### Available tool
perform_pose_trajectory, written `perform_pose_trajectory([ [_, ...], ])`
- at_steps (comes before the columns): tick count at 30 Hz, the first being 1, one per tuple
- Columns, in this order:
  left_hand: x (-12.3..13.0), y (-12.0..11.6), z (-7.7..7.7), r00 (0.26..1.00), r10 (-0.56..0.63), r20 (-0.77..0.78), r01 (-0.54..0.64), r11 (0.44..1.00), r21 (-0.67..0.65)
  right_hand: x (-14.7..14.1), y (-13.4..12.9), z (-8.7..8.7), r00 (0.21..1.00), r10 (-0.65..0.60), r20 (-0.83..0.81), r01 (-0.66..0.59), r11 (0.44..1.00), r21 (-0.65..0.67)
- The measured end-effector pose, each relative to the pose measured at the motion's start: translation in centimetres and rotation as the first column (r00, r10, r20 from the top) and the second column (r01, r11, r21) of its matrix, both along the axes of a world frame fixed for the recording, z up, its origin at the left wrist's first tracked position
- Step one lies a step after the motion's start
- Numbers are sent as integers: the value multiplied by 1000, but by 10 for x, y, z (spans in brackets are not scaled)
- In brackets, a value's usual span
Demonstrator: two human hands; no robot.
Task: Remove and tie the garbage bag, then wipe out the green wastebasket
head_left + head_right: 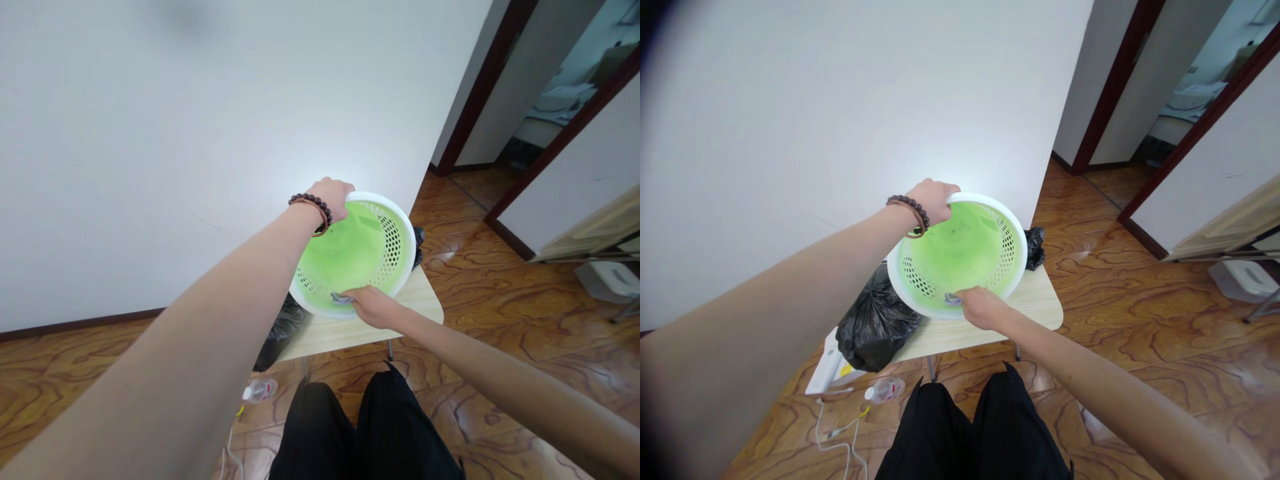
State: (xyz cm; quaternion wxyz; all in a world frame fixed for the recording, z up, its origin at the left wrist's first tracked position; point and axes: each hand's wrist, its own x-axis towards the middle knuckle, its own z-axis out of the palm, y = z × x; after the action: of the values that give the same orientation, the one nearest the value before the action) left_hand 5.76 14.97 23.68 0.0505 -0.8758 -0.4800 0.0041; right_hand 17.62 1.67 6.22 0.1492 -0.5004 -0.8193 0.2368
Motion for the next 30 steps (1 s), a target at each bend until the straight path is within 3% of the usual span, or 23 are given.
perform_pose_trajectory([
  [5, 1, 0, 0, 999, 30, 38, -29, 999, -22, 6, 47, 8, 945, -301, 127, 290, 952, 97],
  [10, 1, 0, 0, 996, 49, 77, -44, 997, -61, -16, 72, -10, 922, -346, 171, 342, 938, 53],
  [12, 1, -1, 0, 995, 47, 87, -42, 997, -61, -34, 73, -18, 946, -284, 157, 288, 958, 2],
  [17, 2, -1, 0, 993, 63, 99, -56, 996, -66, -61, 47, -21, 997, 19, 73, -16, 999, -39],
  [21, -1, 1, 0, 993, 72, 88, -68, 997, -48, -32, 10, -16, 970, 235, 53, -237, 971, 20],
  [24, -2, 1, 0, 994, 71, 80, -67, 997, -47, -7, -6, -9, 949, 306, 73, -307, 952, 9],
  [26, -2, 1, 0, 994, 72, 83, -68, 996, -53, 0, -4, -3, 962, 255, 101, -254, 967, -22],
  [30, 0, 0, 2, 993, 72, 89, -67, 996, -54, -4, 23, 8, 978, -50, 204, 44, 998, 34],
])
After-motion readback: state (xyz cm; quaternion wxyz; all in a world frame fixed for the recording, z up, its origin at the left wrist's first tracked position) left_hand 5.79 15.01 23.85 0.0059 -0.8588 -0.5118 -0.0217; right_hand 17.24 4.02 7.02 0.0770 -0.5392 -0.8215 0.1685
